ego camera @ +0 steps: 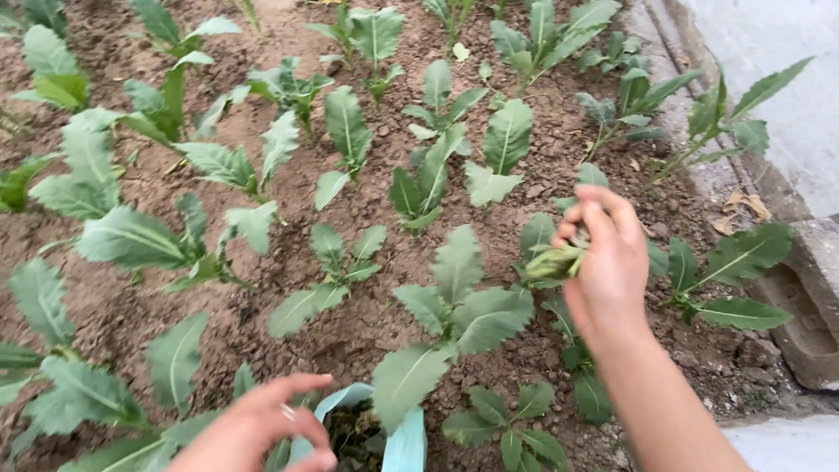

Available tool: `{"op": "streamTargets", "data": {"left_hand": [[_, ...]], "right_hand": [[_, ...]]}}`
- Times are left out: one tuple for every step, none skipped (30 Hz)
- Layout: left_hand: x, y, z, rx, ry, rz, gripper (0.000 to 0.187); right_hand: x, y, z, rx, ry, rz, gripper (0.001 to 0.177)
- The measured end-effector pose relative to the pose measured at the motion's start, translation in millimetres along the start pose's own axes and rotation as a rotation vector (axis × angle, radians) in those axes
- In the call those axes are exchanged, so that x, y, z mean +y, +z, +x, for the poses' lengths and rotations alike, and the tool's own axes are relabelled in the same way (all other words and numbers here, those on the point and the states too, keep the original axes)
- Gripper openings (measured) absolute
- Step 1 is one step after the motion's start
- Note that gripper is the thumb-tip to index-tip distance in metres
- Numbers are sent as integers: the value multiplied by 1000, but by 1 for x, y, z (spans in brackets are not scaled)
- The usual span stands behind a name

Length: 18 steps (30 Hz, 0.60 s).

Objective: Picking vegetable leaves from a garden and placing them into a plastic bag.

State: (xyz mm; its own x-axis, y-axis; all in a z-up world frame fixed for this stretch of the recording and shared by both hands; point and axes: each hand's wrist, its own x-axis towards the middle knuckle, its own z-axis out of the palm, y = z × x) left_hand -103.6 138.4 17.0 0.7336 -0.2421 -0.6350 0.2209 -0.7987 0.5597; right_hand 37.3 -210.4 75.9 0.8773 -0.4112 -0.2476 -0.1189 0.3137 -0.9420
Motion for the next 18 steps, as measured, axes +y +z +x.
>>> {"op": "streamTargets", "data": {"left_hand": [[1,5,0,2,-5,-5,26],[2,10,1,-108,-30,156,40],[3,15,2,-218,-54,316,57],[11,14,0,-216,-54,313,57],[19,13,-2,-176,-111,347,56],[26,12,-5,-139,-168,379,68],[6,19,1,-140,-168,374,68],[-15,25,8,-12,-52,331,59],[-35,31,15,116,64,287,53],[-30,28,11,115,64,285,53],[-25,26,6,112,8,180,49],[-21,22,2,111,-49,76,54],[-28,24,6,113,-50,74,54],[-35,27,10,95,-14,119,57],[-42,29,14,77,23,165,61],[-39,32,15,78,20,163,61],[-35,35,16,65,76,167,66],[-32,38,18,50,132,170,71]], "right_hand": [[-3,15,-19,-6,3,-3,20],[-6,30,-38,-163,-23,99,21],[-9,45,-57,-321,-45,200,23],[-3,59,-80,-325,-45,198,23],[3,73,-104,-426,-241,-98,34],[10,86,-128,-514,-436,-398,50],[22,87,-146,-517,-434,-401,50],[35,89,-163,-657,-295,-459,47],[47,91,-180,-795,-153,-513,44],[62,83,-184,-797,-152,-515,44],[78,75,-189,-946,-230,-552,45],[94,68,-193,-1096,-312,-586,48],[115,61,-192,-1098,-313,-586,48],[137,54,-192,-1195,-307,-808,34],[159,47,-192,-1285,-298,-1033,23],[170,44,-193,-1288,-298,-1032,23],[180,40,-193,-1299,-343,-1209,19],[190,36,-194,-1301,-387,-1388,17]]}}
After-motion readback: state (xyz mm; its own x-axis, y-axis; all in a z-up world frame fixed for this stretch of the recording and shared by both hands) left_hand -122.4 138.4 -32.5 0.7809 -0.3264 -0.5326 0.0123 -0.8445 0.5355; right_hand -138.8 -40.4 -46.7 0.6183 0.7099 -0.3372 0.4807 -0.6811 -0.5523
